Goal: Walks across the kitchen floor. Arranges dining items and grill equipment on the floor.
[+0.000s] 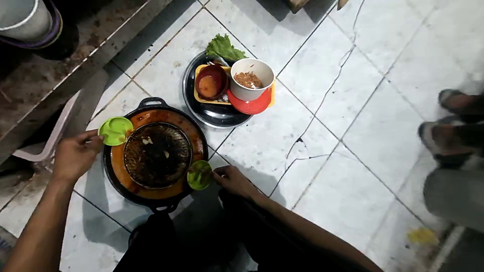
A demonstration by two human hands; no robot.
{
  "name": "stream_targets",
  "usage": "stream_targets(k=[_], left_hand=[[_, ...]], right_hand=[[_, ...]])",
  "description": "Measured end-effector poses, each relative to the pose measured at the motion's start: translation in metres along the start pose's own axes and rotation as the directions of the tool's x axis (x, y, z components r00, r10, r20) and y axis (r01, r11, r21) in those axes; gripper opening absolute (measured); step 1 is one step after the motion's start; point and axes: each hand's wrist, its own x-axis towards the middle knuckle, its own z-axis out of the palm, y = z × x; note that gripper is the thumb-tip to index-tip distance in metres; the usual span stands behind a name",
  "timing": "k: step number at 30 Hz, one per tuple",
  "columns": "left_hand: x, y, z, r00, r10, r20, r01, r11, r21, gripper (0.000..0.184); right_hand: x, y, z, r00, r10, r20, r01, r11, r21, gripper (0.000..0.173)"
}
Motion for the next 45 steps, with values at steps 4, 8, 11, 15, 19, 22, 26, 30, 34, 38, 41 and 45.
stream_targets(k=[4,8,11,15,19,22,26,30,34,38,41,45], left_hand=[[-0.002,-0.002,0.000,0.998,0.043,-0.040,-0.043,0.999,0.004,0.029],[0.001,0.001,0.001,0.997,0.048,-0.066,-0.045,0.998,0.053,0.028],[0.003,0.006,0.001,0.994,0.057,-0.097,-0.045,0.992,0.115,0.027],[0.004,0.010,0.000,0.985,0.073,-0.159,-0.051,0.989,0.138,0.024],[0.002,0.000,-0.006,0.980,0.072,-0.185,-0.046,0.989,0.138,0.022],[-0.005,0.003,-0.012,0.983,0.059,-0.175,-0.038,0.992,0.117,0.023],[-0.014,0.032,-0.014,0.986,0.083,-0.143,-0.068,0.992,0.106,0.022],[-0.012,0.091,0.001,0.996,0.079,-0.045,-0.080,0.997,-0.012,0.021],[0.011,0.140,0.028,0.995,0.073,0.068,-0.062,0.986,-0.156,0.019],[0.033,0.187,0.051,0.988,0.061,0.142,-0.028,0.973,-0.229,0.019],[0.052,0.211,0.064,0.981,0.059,0.184,-0.008,0.964,-0.266,0.019],[0.069,0.231,0.084,0.971,-0.005,0.238,0.084,0.942,-0.324,0.022]], right_hand=[[-0.012,-0.003,-0.013,0.993,-0.069,-0.098,0.071,0.997,0.013,0.039],[-0.017,-0.015,-0.039,0.969,-0.109,-0.223,0.150,0.973,0.175,0.030],[-0.003,-0.034,-0.065,0.928,-0.090,-0.363,0.182,0.956,0.229,0.029],[0.036,-0.054,-0.091,0.849,-0.082,-0.522,0.263,0.923,0.282,0.038],[0.070,-0.068,-0.107,0.753,-0.049,-0.657,0.274,0.930,0.245,0.048],[0.085,-0.074,-0.115,0.727,0.019,-0.687,0.243,0.928,0.284,0.052],[0.087,-0.084,-0.111,0.723,0.123,-0.680,0.269,0.857,0.440,0.050],[0.087,-0.092,-0.107,0.749,0.209,-0.629,0.288,0.752,0.593,0.053],[0.086,-0.104,-0.106,0.783,0.279,-0.556,0.285,0.633,0.720,0.054],[0.082,-0.104,-0.101,0.802,0.279,-0.528,0.325,0.538,0.778,0.042],[0.073,-0.095,-0.099,0.839,0.251,-0.482,0.302,0.523,0.797,0.040],[0.062,-0.077,-0.091,0.845,0.271,-0.462,0.265,0.539,0.799,0.037]])
